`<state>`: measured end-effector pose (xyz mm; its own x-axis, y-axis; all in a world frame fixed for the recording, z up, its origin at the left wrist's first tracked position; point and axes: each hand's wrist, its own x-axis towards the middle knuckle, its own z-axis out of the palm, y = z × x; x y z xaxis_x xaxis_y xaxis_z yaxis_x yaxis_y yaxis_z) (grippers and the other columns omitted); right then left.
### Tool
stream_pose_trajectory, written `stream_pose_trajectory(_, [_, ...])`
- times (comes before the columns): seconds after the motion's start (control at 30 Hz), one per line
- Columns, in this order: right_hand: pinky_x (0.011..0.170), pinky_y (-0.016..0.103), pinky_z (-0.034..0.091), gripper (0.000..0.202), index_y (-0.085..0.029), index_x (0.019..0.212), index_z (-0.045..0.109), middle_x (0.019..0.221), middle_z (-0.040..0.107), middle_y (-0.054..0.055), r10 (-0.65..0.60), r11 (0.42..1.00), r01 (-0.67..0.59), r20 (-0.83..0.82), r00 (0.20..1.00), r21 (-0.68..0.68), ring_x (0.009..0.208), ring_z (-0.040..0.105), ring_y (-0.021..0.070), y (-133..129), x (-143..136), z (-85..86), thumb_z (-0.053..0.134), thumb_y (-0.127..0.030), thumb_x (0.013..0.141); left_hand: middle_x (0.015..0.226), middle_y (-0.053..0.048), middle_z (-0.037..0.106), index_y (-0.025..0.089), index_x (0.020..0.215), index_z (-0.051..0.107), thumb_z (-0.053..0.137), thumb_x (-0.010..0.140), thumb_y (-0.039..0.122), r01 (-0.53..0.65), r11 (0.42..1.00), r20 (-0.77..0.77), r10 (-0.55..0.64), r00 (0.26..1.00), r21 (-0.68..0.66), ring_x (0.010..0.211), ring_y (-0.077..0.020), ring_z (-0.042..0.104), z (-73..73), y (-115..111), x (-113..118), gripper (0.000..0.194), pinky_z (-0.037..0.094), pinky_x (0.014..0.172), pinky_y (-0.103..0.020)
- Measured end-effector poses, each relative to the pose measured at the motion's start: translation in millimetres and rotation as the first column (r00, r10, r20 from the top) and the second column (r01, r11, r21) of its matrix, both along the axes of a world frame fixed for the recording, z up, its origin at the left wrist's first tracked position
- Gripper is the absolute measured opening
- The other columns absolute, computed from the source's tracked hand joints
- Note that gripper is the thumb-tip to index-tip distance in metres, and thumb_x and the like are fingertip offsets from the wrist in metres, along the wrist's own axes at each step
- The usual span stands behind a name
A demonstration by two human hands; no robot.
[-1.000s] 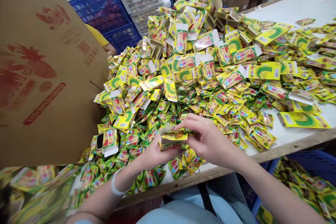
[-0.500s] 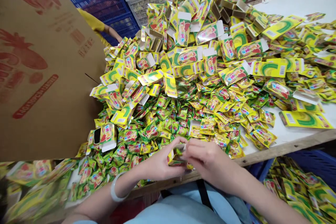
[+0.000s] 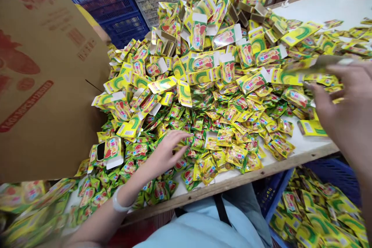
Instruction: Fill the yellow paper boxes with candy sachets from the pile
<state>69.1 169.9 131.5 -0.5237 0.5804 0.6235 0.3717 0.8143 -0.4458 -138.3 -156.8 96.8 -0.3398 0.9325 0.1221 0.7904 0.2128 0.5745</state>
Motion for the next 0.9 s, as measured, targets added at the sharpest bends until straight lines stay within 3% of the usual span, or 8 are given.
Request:
stream_pose_trajectory(0.1, [0.093,0.043,0.050,0.029,-0.023,0.111,0.068,0.113,0.070,0.014,0.170,0.979,-0.179,0.102,0.980,0.095,0.108,0.064,0.0298,-17,-18,-11.1,0.056,-0.043,0.095,0.117,-0.012,0.065,0.019,0.118,0.062,0.054,0.091,0.021,-0.012,0.998,-0.172,0.002,0.985,-0.059,0.116,-0.0280,0.055,-7.5,3,-13,0.029,0.043,0.102,-0.050])
stream_pose_trajectory(0.2, [0.095,0.049,0.050,0.029,-0.018,0.112,0.067,0.106,0.073,0.014,0.549,0.810,-0.587,0.372,0.748,-0.015,0.111,0.063,0.0334,-87,-45,-55.2,0.063,-0.037,0.089,0.134,-0.012,0.060,0.021,0.131,0.056,0.064,0.084,0.027,0.099,0.983,-0.225,-0.133,0.965,-0.158,0.130,-0.0328,0.046,-21.3,12,-9,0.048,0.036,0.108,-0.054])
stream_pose_trajectory(0.27, [0.103,0.056,0.045,0.022,-0.016,0.106,0.070,0.106,0.073,0.015,0.586,0.771,-0.631,0.478,0.654,-0.083,0.120,0.058,0.0363,-121,-59,-86.8,0.064,-0.026,0.087,0.138,-0.013,0.059,0.019,0.134,0.054,0.066,0.081,0.025,0.163,0.963,-0.243,-0.215,0.946,-0.215,0.133,-0.0349,0.044,-32.5,20,-4,0.055,0.032,0.109,-0.056])
stream_pose_trajectory(0.37, [0.108,0.057,0.041,0.017,-0.016,0.091,0.071,0.094,0.074,0.014,0.577,0.795,-0.593,0.456,0.678,-0.124,0.118,0.060,0.0334,-128,-65,-112.7,0.055,-0.013,0.090,0.127,-0.015,0.066,0.016,0.126,0.061,0.059,0.084,0.017,0.157,0.959,-0.267,-0.219,0.938,-0.234,0.122,-0.0321,0.055,-44.6,29,-5,0.041,0.034,0.106,-0.055])
stream_pose_trajectory(0.47, [0.101,0.051,0.048,0.023,-0.018,0.090,0.069,0.093,0.073,0.013,0.620,0.783,-0.577,0.226,0.751,-0.233,0.112,0.063,0.0299,-107,-58,-102.1,0.047,-0.018,0.096,0.100,-0.011,0.075,0.017,0.110,0.069,0.048,0.095,0.018,0.082,0.986,-0.192,-0.110,0.975,-0.148,0.096,-0.0247,0.066,-43.3,32,-14,0.026,0.042,0.097,-0.046])
stream_pose_trajectory(0.7, [0.100,0.041,0.047,0.025,-0.021,0.082,0.067,0.132,0.058,0.013,0.770,0.522,-0.665,-0.041,0.637,-0.535,0.123,0.056,0.0262,-113,-47,-42.9,0.056,-0.040,0.095,0.088,-0.005,0.074,0.018,0.099,0.071,0.046,0.097,0.032,-0.061,0.998,0.309,0.054,0.950,0.013,0.079,-0.0188,0.065,-13.3,30,-4,0.028,0.049,0.074,-0.029])
stream_pose_trajectory(0.77, [0.081,0.033,0.053,0.031,-0.020,0.079,0.063,0.108,0.067,0.011,0.728,0.515,-0.616,-0.075,0.681,-0.595,0.098,0.065,0.0215,-120,-53,-44.3,0.053,-0.044,0.096,0.083,-0.004,0.071,0.018,0.099,0.070,0.048,0.097,0.032,-0.075,0.996,0.357,0.056,0.933,0.041,0.073,-0.0173,0.063,-9.0,29,4,0.027,0.048,0.071,-0.027])
stream_pose_trajectory(0.9, [0.052,0.022,0.041,0.032,-0.019,0.077,0.060,0.066,0.060,0.000,0.702,0.472,-0.579,-0.115,0.703,-0.665,0.056,0.052,0.0116,-125,-59,-55.1,0.055,-0.044,0.095,0.072,-0.001,0.063,0.017,0.088,0.067,0.045,0.097,0.044,-0.156,0.984,0.523,0.091,0.847,0.081,0.066,-0.0145,0.055,-10.3,28,15,0.036,0.046,0.063,-0.025])
